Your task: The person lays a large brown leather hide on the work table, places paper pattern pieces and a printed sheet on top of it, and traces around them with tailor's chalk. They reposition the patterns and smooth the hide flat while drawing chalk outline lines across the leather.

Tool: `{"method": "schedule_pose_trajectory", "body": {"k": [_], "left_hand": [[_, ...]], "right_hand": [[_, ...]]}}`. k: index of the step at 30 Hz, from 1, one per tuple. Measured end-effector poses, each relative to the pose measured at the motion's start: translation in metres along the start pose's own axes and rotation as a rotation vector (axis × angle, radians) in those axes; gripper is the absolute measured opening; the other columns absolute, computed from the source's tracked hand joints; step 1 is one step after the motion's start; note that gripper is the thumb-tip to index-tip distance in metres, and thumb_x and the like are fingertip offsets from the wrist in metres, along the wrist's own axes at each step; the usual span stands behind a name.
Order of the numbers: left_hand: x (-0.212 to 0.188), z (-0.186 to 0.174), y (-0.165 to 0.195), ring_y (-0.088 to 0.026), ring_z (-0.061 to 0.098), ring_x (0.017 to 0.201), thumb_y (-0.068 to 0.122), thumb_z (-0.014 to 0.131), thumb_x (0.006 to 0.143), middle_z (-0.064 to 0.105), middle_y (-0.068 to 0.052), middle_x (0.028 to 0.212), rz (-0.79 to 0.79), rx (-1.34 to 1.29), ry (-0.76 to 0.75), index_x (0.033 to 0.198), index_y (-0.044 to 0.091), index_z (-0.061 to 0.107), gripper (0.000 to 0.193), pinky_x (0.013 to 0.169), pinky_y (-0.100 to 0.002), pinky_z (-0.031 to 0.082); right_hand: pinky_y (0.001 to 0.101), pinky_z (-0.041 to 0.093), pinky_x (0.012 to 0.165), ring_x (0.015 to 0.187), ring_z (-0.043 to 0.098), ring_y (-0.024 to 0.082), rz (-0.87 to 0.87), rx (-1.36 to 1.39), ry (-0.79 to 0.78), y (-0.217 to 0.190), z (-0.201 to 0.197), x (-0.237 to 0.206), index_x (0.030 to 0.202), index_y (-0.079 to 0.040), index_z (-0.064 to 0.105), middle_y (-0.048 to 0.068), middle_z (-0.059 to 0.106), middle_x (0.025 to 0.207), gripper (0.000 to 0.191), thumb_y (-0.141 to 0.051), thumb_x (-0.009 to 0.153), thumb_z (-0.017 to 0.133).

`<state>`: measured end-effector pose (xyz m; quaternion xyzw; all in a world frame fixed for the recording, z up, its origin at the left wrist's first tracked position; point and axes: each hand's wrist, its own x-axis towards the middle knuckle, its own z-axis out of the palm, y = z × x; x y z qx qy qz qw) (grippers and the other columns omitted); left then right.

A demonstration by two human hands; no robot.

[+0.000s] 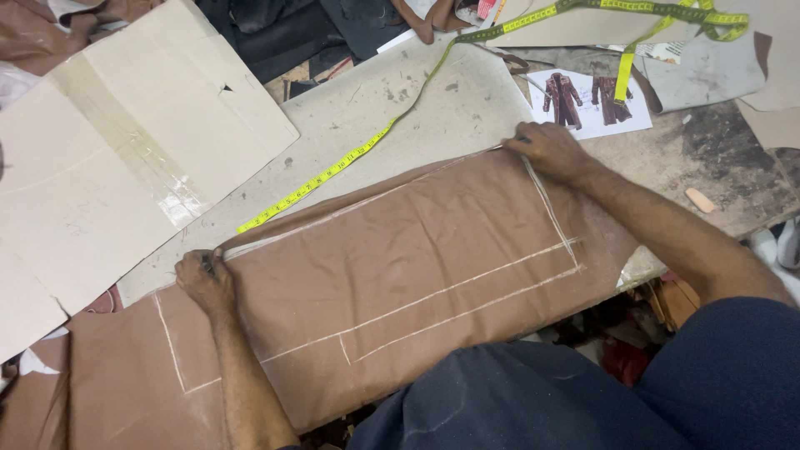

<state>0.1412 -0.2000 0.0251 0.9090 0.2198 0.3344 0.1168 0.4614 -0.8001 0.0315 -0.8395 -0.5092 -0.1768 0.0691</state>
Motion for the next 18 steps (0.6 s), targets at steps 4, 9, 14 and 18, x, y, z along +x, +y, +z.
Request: {"method": "schedule_pose_trajectory", "body": {"k": [4, 9, 14, 18], "left_hand": [[0.003, -0.007, 0.005, -0.038, 0.055, 0.095, 0.008, 0.074, 0.099, 0.061, -0.017, 0.094, -0.052, -0.066, 0.029, 0.096, 0.0, 0.062, 0.014, 0.087, -0.05, 0.044], [0.014, -0.069, -0.036, -0.019, 0.063, 0.084, -0.004, 0.064, 0.1, 0.07, -0.009, 0.096, -0.284, -0.349, 0.346, 0.108, -0.007, 0.067, 0.009, 0.071, -0.032, 0.051], [-0.055, -0.211, -0.103, -0.024, 0.061, 0.098, -0.004, 0.061, 0.098, 0.067, -0.013, 0.109, -1.121, 0.0, 0.764, 0.114, -0.005, 0.067, 0.017, 0.083, -0.036, 0.049], [-0.184, -0.259, -0.11, -0.028, 0.06, 0.109, -0.004, 0.059, 0.096, 0.065, -0.015, 0.119, -1.415, 0.086, 0.861, 0.119, -0.004, 0.066, 0.024, 0.093, -0.04, 0.048]], "right_hand": [[0.0419, 0.054, 0.068, 0.087, 0.067, 0.03, 0.03, -0.058, 0.031, 0.034, -0.016, -0.034, 0.119, -0.017, 0.069, 0.009, 0.063, 0.101, 0.035, -0.007, 0.086, 0.065], [0.0419, 0.054, 0.068, 0.084, 0.069, 0.028, 0.152, -0.294, -0.136, 0.036, -0.041, -0.047, 0.115, -0.018, 0.069, 0.008, 0.066, 0.106, 0.025, -0.008, 0.092, 0.067], [0.0459, 0.054, 0.075, 0.092, 0.068, 0.035, 0.466, -0.108, 0.195, -0.022, -0.084, -0.079, 0.124, -0.007, 0.067, 0.014, 0.065, 0.109, 0.021, -0.003, 0.104, 0.063], [0.0479, 0.055, 0.079, 0.094, 0.068, 0.037, 0.696, 0.183, 0.137, -0.094, -0.089, -0.099, 0.127, -0.004, 0.065, 0.019, 0.067, 0.11, 0.031, 0.003, 0.097, 0.061]]}}
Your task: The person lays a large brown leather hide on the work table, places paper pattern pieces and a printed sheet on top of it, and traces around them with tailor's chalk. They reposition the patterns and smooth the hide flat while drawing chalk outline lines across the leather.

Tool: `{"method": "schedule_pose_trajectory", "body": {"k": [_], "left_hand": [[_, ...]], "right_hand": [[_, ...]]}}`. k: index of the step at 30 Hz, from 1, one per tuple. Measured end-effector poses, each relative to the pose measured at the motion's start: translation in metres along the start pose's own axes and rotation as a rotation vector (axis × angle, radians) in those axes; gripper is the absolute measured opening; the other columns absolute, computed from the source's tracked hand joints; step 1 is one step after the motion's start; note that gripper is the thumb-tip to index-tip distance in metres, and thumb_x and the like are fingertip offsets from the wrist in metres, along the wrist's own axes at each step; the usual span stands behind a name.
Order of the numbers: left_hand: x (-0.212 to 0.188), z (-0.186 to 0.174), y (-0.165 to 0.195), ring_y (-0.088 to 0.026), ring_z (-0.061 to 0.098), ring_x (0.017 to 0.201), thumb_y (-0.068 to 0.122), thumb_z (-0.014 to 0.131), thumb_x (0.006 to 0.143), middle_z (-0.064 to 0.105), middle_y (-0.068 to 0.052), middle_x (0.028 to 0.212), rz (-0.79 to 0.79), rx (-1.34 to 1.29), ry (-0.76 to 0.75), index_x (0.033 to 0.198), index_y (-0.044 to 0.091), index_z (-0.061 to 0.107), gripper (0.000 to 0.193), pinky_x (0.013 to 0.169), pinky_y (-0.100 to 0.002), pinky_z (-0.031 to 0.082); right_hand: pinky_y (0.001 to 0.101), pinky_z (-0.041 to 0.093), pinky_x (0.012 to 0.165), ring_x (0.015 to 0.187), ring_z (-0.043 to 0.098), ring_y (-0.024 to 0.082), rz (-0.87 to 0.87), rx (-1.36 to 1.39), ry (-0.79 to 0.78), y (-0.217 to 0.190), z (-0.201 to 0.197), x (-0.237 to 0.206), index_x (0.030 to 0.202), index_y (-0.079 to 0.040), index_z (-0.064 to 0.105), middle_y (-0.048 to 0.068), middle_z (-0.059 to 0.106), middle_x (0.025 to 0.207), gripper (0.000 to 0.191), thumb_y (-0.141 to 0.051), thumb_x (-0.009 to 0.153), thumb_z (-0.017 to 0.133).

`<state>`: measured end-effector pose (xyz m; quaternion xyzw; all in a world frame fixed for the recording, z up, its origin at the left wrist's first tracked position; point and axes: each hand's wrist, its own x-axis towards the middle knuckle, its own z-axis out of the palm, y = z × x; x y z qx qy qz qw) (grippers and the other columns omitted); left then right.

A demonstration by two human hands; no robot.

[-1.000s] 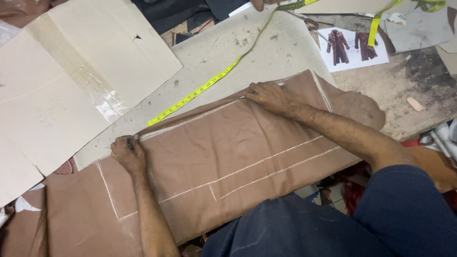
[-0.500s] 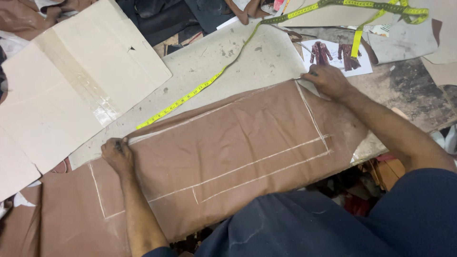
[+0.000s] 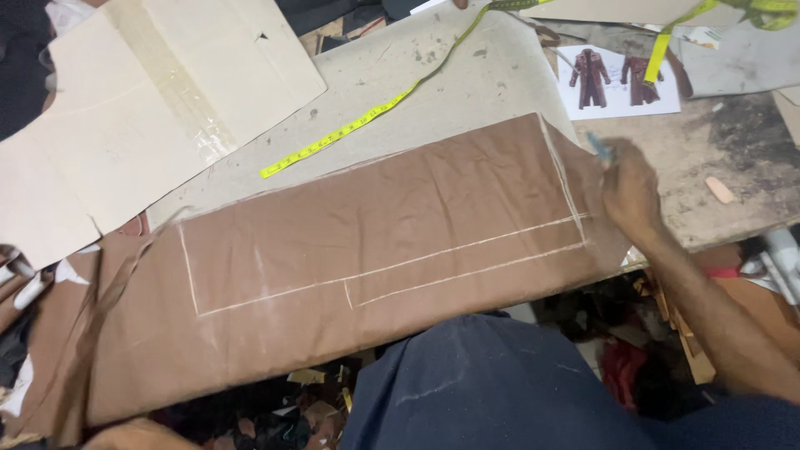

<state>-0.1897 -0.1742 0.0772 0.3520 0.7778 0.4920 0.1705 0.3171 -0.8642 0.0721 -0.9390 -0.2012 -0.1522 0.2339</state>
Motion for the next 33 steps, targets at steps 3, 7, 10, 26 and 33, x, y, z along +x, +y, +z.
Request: {"method": "schedule_pose_trajectory", "body": {"k": [3, 7, 10, 26, 33], "left_hand": [[-0.022, -0.032, -0.069, -0.032, 0.059, 0.117, -0.004, 0.058, 0.095, 0.063, -0.018, 0.126, 0.008, 0.051, 0.006, 0.123, -0.003, 0.066, 0.029, 0.1, -0.043, 0.047], [-0.076, -0.033, -0.109, -0.036, 0.058, 0.127, -0.004, 0.056, 0.093, 0.061, -0.021, 0.136, 0.327, 0.009, -0.159, 0.128, -0.002, 0.065, 0.036, 0.109, -0.047, 0.046], [-0.112, -0.003, -0.094, -0.042, 0.052, 0.136, -0.006, 0.061, 0.094, 0.058, -0.025, 0.145, 1.155, 0.012, -0.419, 0.135, -0.007, 0.063, 0.041, 0.114, -0.054, 0.036], [-0.002, 0.25, 0.048, -0.032, 0.032, 0.154, 0.023, 0.054, 0.107, 0.041, -0.01, 0.164, 1.56, -0.074, -1.406, 0.153, 0.007, 0.051, 0.049, 0.128, -0.05, 0.017], [-0.002, 0.259, 0.027, -0.027, 0.039, 0.153, 0.013, 0.057, 0.104, 0.047, -0.005, 0.161, 1.436, -0.21, -1.402, 0.146, 0.009, 0.059, 0.042, 0.129, -0.047, 0.022]], "right_hand": [[0.0456, 0.056, 0.068, 0.08, 0.068, 0.03, 0.405, 0.719, -0.486, -0.048, 0.021, -0.034, 0.139, -0.006, 0.056, 0.016, 0.07, 0.102, 0.044, -0.001, 0.096, 0.052], [0.0411, 0.059, 0.071, 0.082, 0.076, 0.026, 0.259, 0.479, -0.511, -0.131, 0.042, -0.069, 0.13, -0.008, 0.063, 0.015, 0.077, 0.089, 0.038, -0.016, 0.093, 0.066], [0.0418, 0.059, 0.07, 0.081, 0.076, 0.03, 0.083, 0.301, -0.457, -0.204, 0.05, -0.095, 0.127, -0.008, 0.067, 0.018, 0.077, 0.088, 0.039, -0.019, 0.09, 0.072], [0.043, 0.06, 0.07, 0.082, 0.076, 0.034, 0.002, 0.402, -0.331, -0.552, 0.198, -0.177, 0.117, -0.006, 0.069, 0.017, 0.077, 0.092, 0.031, -0.018, 0.089, 0.074], [0.0467, 0.057, 0.078, 0.092, 0.072, 0.039, -0.075, 0.442, -0.175, -0.651, 0.28, -0.086, 0.117, -0.004, 0.069, 0.021, 0.073, 0.103, 0.028, -0.01, 0.09, 0.069]]}}
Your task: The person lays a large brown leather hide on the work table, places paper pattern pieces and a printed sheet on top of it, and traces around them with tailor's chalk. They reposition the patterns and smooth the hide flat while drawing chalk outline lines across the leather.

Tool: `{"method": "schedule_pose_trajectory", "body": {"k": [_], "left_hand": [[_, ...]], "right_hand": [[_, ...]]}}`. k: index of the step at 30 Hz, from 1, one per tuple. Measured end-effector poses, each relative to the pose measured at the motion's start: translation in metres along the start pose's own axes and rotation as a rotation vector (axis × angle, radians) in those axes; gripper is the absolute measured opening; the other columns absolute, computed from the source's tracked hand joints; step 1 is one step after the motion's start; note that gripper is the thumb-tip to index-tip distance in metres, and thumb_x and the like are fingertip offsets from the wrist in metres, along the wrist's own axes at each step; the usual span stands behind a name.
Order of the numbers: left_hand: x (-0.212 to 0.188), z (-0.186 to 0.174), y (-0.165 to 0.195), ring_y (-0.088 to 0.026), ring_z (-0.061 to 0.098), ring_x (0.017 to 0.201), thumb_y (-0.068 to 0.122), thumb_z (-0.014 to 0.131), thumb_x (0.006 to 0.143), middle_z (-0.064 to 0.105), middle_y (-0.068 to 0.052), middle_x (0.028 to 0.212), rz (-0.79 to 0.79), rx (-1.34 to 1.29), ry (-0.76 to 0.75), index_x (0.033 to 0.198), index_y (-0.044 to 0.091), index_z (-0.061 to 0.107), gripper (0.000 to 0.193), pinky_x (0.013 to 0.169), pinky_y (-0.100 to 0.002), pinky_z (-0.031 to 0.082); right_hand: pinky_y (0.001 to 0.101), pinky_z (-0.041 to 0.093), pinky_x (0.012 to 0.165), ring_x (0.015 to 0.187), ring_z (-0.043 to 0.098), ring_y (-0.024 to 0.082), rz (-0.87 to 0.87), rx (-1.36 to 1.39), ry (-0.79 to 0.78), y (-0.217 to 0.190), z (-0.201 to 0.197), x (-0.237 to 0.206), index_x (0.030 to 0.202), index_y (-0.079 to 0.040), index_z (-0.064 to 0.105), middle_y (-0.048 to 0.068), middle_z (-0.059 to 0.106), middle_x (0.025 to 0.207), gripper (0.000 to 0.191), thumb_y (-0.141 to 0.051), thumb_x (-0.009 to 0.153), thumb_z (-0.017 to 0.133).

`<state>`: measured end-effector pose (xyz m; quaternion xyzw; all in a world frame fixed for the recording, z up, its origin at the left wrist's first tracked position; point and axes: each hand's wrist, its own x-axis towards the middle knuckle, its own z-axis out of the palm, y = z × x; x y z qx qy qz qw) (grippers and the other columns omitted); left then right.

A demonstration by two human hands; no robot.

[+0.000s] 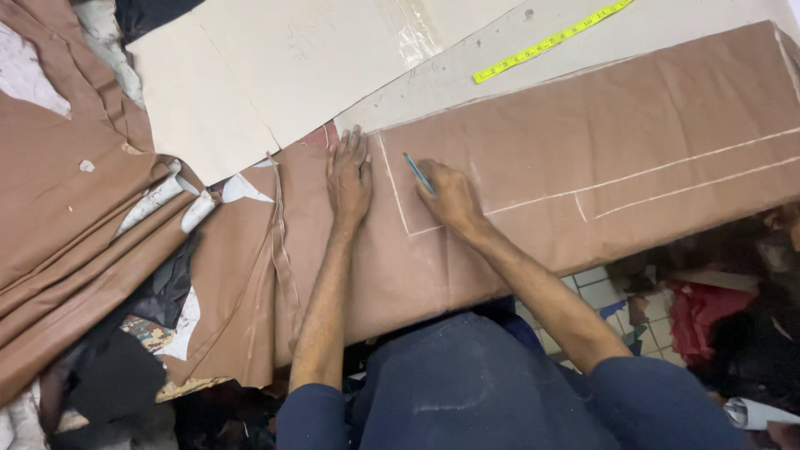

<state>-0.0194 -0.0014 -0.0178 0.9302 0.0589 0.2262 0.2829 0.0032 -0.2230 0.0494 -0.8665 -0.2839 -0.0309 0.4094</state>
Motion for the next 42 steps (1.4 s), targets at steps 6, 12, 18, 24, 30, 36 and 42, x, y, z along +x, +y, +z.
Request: {"method": "schedule_pose_trajectory", "body": {"k": [6, 12, 18, 24, 30, 36, 42], "left_hand": [[0.004, -0.006, 0.0, -0.028, 0.045, 0.145, 0.01, 0.066, 0.097, 0.054, -0.006, 0.153, -0.008, -0.064, 0.069, 0.138, 0.011, 0.064, 0.042, 0.121, -0.051, 0.028], [0.045, -0.014, 0.003, -0.03, 0.049, 0.129, 0.01, 0.079, 0.08, 0.059, -0.008, 0.135, 0.029, -0.02, -0.019, 0.126, 0.023, 0.075, 0.047, 0.108, -0.05, 0.037], [0.089, -0.014, -0.019, -0.03, 0.046, 0.125, 0.018, 0.082, 0.077, 0.058, -0.007, 0.134, 0.266, -0.013, -0.201, 0.102, 0.031, 0.085, 0.028, 0.102, -0.047, 0.038], [0.091, -0.009, -0.029, -0.026, 0.049, 0.121, 0.025, 0.078, 0.087, 0.059, -0.002, 0.134, 0.308, 0.03, -0.217, 0.107, 0.036, 0.084, 0.024, 0.097, -0.043, 0.04], [0.092, -0.011, -0.025, -0.025, 0.049, 0.122, 0.029, 0.071, 0.091, 0.059, -0.002, 0.137, 0.285, 0.038, -0.249, 0.105, 0.039, 0.084, 0.021, 0.103, -0.042, 0.039], [0.088, -0.015, -0.021, -0.027, 0.047, 0.127, 0.032, 0.071, 0.093, 0.057, -0.006, 0.141, 0.261, -0.003, -0.262, 0.103, 0.035, 0.084, 0.017, 0.109, -0.044, 0.035], [0.061, -0.016, 0.001, -0.03, 0.042, 0.141, 0.02, 0.069, 0.097, 0.052, -0.013, 0.15, 0.285, 0.084, -0.178, 0.116, 0.025, 0.081, 0.023, 0.12, -0.056, 0.024]], "right_hand": [[0.0507, 0.055, 0.079, 0.095, 0.069, 0.041, -0.001, -0.084, 0.089, -0.017, 0.053, 0.055, 0.11, -0.006, 0.072, 0.02, 0.073, 0.103, 0.022, -0.012, 0.089, 0.07], [0.0532, 0.054, 0.078, 0.092, 0.068, 0.043, 0.038, -0.144, 0.006, -0.009, 0.061, 0.062, 0.11, -0.004, 0.072, 0.022, 0.071, 0.1, 0.025, -0.01, 0.086, 0.074], [0.054, 0.053, 0.079, 0.093, 0.069, 0.044, 0.041, -0.129, -0.018, -0.009, 0.061, 0.07, 0.11, -0.003, 0.073, 0.024, 0.072, 0.097, 0.027, -0.009, 0.083, 0.075], [0.0513, 0.055, 0.082, 0.095, 0.071, 0.042, 0.099, -0.048, -0.058, -0.011, 0.059, 0.061, 0.122, -0.003, 0.071, 0.024, 0.073, 0.098, 0.036, -0.008, 0.086, 0.071], [0.0488, 0.057, 0.084, 0.095, 0.071, 0.043, 0.072, -0.098, -0.104, -0.036, 0.035, -0.051, 0.119, 0.001, 0.07, 0.026, 0.072, 0.108, 0.033, -0.005, 0.087, 0.068], [0.0485, 0.057, 0.076, 0.09, 0.07, 0.042, 0.19, -0.134, -0.178, -0.052, 0.018, -0.135, 0.118, 0.001, 0.069, 0.024, 0.072, 0.106, 0.032, -0.008, 0.087, 0.07], [0.0494, 0.056, 0.073, 0.085, 0.07, 0.039, 0.131, -0.188, -0.286, -0.052, -0.004, -0.119, 0.116, -0.002, 0.07, 0.017, 0.071, 0.095, 0.027, -0.012, 0.09, 0.07]]}}
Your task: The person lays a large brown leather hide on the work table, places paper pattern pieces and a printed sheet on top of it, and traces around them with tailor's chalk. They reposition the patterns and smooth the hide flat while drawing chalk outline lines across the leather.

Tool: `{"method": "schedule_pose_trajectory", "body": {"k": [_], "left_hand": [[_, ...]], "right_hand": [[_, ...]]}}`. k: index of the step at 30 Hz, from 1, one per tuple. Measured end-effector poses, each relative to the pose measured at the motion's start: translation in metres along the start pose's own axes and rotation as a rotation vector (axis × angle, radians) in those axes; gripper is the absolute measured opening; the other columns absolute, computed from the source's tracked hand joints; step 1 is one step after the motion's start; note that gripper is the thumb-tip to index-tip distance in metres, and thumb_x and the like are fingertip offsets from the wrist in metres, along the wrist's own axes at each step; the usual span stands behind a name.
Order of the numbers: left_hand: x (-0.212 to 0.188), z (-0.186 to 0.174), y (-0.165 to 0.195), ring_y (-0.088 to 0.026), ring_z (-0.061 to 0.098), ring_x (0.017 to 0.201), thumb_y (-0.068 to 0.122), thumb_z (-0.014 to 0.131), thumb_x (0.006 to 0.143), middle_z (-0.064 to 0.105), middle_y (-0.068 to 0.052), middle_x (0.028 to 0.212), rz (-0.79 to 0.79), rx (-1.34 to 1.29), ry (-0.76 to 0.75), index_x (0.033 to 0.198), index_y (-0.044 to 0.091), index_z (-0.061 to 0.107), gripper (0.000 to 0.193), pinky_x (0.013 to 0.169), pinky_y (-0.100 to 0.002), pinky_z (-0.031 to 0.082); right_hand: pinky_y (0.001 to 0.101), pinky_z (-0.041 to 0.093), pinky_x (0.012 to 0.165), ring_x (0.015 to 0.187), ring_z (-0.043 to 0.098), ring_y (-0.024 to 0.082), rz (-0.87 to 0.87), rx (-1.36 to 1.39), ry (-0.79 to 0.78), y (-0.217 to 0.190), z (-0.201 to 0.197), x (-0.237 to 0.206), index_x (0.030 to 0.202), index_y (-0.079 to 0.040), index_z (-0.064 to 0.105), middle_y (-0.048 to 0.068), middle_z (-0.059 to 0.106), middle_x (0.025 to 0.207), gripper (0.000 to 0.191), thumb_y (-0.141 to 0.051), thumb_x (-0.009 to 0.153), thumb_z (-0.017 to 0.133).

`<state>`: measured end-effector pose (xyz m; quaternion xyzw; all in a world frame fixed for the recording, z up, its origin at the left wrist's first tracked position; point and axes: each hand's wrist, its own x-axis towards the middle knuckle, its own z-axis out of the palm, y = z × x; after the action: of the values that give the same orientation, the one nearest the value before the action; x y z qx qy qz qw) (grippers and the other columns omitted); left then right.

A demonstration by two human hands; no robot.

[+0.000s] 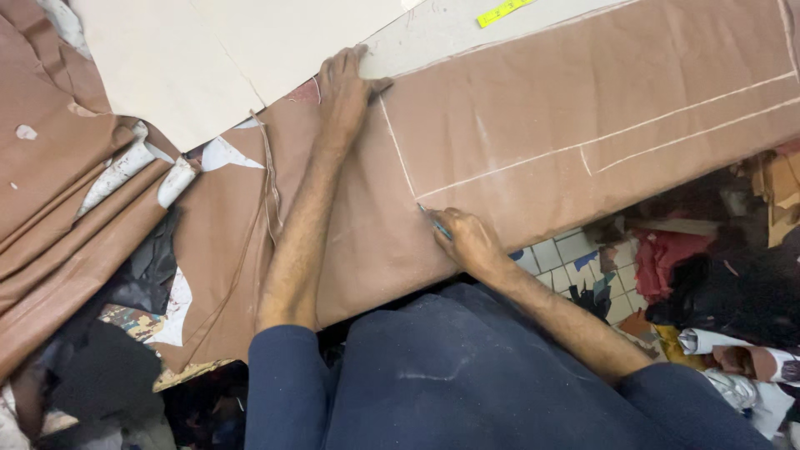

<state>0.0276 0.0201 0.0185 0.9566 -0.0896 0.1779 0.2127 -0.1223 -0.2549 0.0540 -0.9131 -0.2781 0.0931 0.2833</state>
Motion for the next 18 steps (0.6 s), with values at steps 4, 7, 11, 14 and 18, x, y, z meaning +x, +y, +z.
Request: {"method": "schedule_pose_trajectory", "body": {"k": [4, 7, 11, 14, 18], "left_hand": [[-0.05, -0.008, 0.047, -0.034, 0.029, 0.154, 0.006, 0.063, 0.094, 0.039, -0.017, 0.164, -0.008, -0.013, -0.132, 0.138, 0.024, 0.071, 0.049, 0.124, -0.065, 0.008], [-0.103, -0.024, 0.08, -0.034, 0.021, 0.157, 0.01, 0.077, 0.072, 0.036, -0.014, 0.164, -0.079, -0.213, -0.362, 0.136, 0.026, 0.071, 0.066, 0.123, -0.067, 0.001], [-0.133, -0.029, 0.115, -0.038, 0.02, 0.154, 0.035, 0.089, 0.069, 0.03, -0.017, 0.163, -0.197, -0.242, -0.279, 0.135, 0.024, 0.068, 0.071, 0.121, -0.068, 0.002], [-0.136, -0.02, 0.133, -0.039, 0.021, 0.154, 0.042, 0.088, 0.072, 0.029, -0.017, 0.164, -0.241, -0.21, -0.137, 0.133, 0.027, 0.071, 0.065, 0.122, -0.069, 0.004], [-0.135, -0.005, 0.144, -0.038, 0.023, 0.154, 0.041, 0.086, 0.077, 0.031, -0.016, 0.165, -0.312, -0.198, -0.044, 0.124, 0.032, 0.076, 0.049, 0.124, -0.067, 0.005]], "right_hand": [[0.0459, 0.056, 0.07, 0.081, 0.069, 0.033, -0.148, -0.231, 0.034, 0.009, -0.017, 0.008, 0.116, -0.01, 0.074, 0.012, 0.068, 0.095, 0.031, -0.006, 0.088, 0.063], [0.0406, 0.056, 0.077, 0.088, 0.069, 0.026, -0.343, -0.296, 0.137, 0.025, -0.022, 0.017, 0.111, -0.012, 0.075, 0.006, 0.067, 0.095, 0.026, -0.009, 0.087, 0.063], [0.0379, 0.054, 0.08, 0.092, 0.068, 0.022, -0.529, -0.341, 0.152, 0.049, -0.02, 0.031, 0.106, -0.012, 0.073, 0.002, 0.067, 0.099, 0.023, -0.012, 0.085, 0.064], [0.0384, 0.053, 0.079, 0.092, 0.067, 0.021, -0.575, -0.31, 0.126, 0.061, -0.018, 0.037, 0.106, -0.012, 0.072, 0.002, 0.066, 0.098, 0.023, -0.012, 0.085, 0.064], [0.0393, 0.052, 0.078, 0.091, 0.065, 0.022, -0.615, -0.312, 0.104, 0.067, -0.016, 0.041, 0.103, -0.013, 0.07, 0.003, 0.064, 0.097, 0.021, -0.013, 0.084, 0.063]]}}
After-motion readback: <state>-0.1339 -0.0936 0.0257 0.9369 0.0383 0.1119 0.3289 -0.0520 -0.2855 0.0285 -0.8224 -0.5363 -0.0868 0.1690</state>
